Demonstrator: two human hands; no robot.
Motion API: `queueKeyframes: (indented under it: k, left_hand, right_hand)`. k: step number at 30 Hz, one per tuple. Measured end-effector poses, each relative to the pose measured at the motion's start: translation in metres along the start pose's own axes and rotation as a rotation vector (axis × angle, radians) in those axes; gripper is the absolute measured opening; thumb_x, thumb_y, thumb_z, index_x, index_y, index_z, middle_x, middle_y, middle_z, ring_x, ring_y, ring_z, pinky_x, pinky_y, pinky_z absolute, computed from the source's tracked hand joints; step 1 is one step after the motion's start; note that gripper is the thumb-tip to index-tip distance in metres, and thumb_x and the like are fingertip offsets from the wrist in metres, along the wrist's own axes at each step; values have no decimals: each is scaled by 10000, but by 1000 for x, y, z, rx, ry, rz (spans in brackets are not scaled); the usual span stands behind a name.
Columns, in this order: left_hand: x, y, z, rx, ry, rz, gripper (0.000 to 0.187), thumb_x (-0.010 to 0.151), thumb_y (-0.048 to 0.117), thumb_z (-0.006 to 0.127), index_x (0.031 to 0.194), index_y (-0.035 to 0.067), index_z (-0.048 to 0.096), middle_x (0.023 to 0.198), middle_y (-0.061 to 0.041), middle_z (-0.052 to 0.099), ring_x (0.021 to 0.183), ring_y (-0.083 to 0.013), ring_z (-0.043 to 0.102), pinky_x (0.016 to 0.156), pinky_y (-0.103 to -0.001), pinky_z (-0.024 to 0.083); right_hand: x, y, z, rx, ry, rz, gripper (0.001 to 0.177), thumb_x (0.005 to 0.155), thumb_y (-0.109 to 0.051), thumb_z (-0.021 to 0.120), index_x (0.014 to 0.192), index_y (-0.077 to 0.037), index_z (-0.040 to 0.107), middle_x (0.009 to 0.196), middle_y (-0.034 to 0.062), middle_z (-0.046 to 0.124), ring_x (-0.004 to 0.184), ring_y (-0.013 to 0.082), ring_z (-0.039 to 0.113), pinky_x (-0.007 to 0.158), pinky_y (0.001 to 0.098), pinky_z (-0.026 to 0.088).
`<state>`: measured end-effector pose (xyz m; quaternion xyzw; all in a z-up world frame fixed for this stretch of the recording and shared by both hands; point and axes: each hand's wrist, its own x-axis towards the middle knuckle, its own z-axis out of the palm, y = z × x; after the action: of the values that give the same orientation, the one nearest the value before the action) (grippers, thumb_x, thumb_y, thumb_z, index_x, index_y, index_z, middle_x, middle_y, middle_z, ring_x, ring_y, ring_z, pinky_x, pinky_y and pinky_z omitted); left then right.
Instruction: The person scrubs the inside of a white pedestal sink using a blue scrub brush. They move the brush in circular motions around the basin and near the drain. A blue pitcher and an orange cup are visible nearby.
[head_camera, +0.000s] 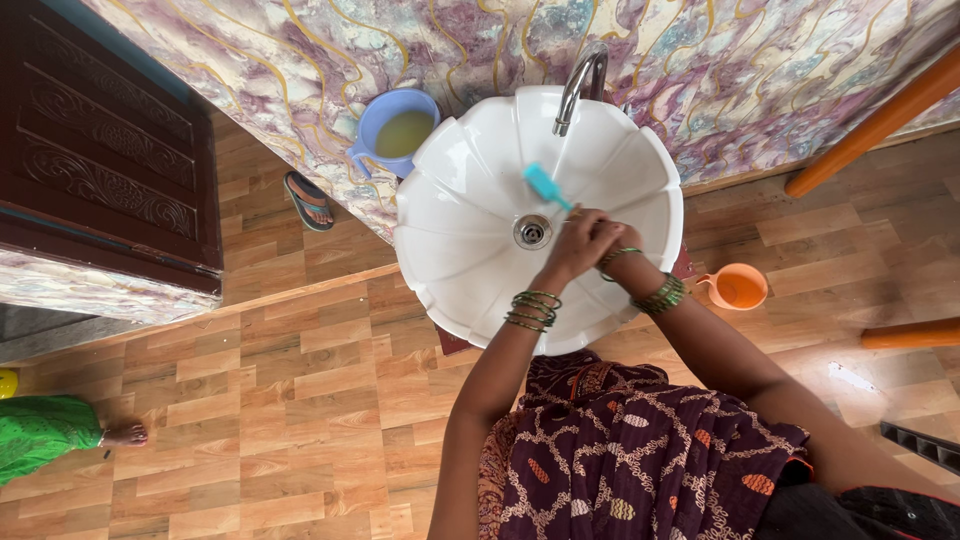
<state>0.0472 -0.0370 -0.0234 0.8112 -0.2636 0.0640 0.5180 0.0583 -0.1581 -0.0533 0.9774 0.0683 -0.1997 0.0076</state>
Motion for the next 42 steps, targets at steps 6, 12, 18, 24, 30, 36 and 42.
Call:
queueKeyframes:
  k: [6,12,18,24,30,36,42]
  left_hand:
    - [8,18,17,-46,-161,16,430,911,469,654,1022,55,689,967,-158,748,1043,-350,692,1250,-477,291]
    - [-20,-2,-17,150,-32,-260,470,953,501,599,969,40,687,1034,-201,711,1065,-389,647,1009,-489,478]
    - [-65,38,-54,381,-54,-353,535,983,510,500,864,9,644,921,-232,704,985,-428,625,994,-527,425]
    - [-102,107,-27,380,-138,-306,547,1044,479,405,886,7,631,888,-234,688,857,-394,668,1046,-519,442]
    - [-88,122,13,-42,-286,-187,654,982,607,485,1155,-8,627,995,-223,690,980,-379,658,971,-495,473]
    - [-60,90,28,-123,-261,-70,725,991,656,455,1298,19,614,1229,-219,690,1222,-377,607,1255,-500,275]
    - [-86,92,-22,105,-336,-265,726,1012,668,370,1302,36,577,1247,-214,653,1245,-374,577,1111,-487,374]
  right_hand:
    - [-24,31,17,146,197,54,389,918,-298,635,1261,-115,625,1244,123,675,1087,276,680,838,404,591]
    - [25,-15,39,175,37,-237,352,978,-355,634,1172,-61,661,1165,147,714,1001,239,719,890,359,594]
    - [-14,-63,26,-75,-127,-436,395,947,-404,636,1212,-111,643,1211,137,682,1109,239,660,980,408,536]
    - [-93,-28,31,-84,-289,-466,373,987,-369,589,1244,-102,627,1269,122,664,1147,239,645,1012,372,543]
    - [-161,32,-24,-68,-236,-208,337,1017,-283,513,1315,-155,605,1240,91,696,1079,214,713,907,392,599]
    - [-160,28,-68,1,-150,45,296,1019,-281,542,1191,-83,678,1085,96,754,903,204,759,785,364,642]
    - [-153,-17,-69,247,-341,-62,275,1019,-265,545,1075,-44,700,966,105,774,778,210,780,707,327,641]
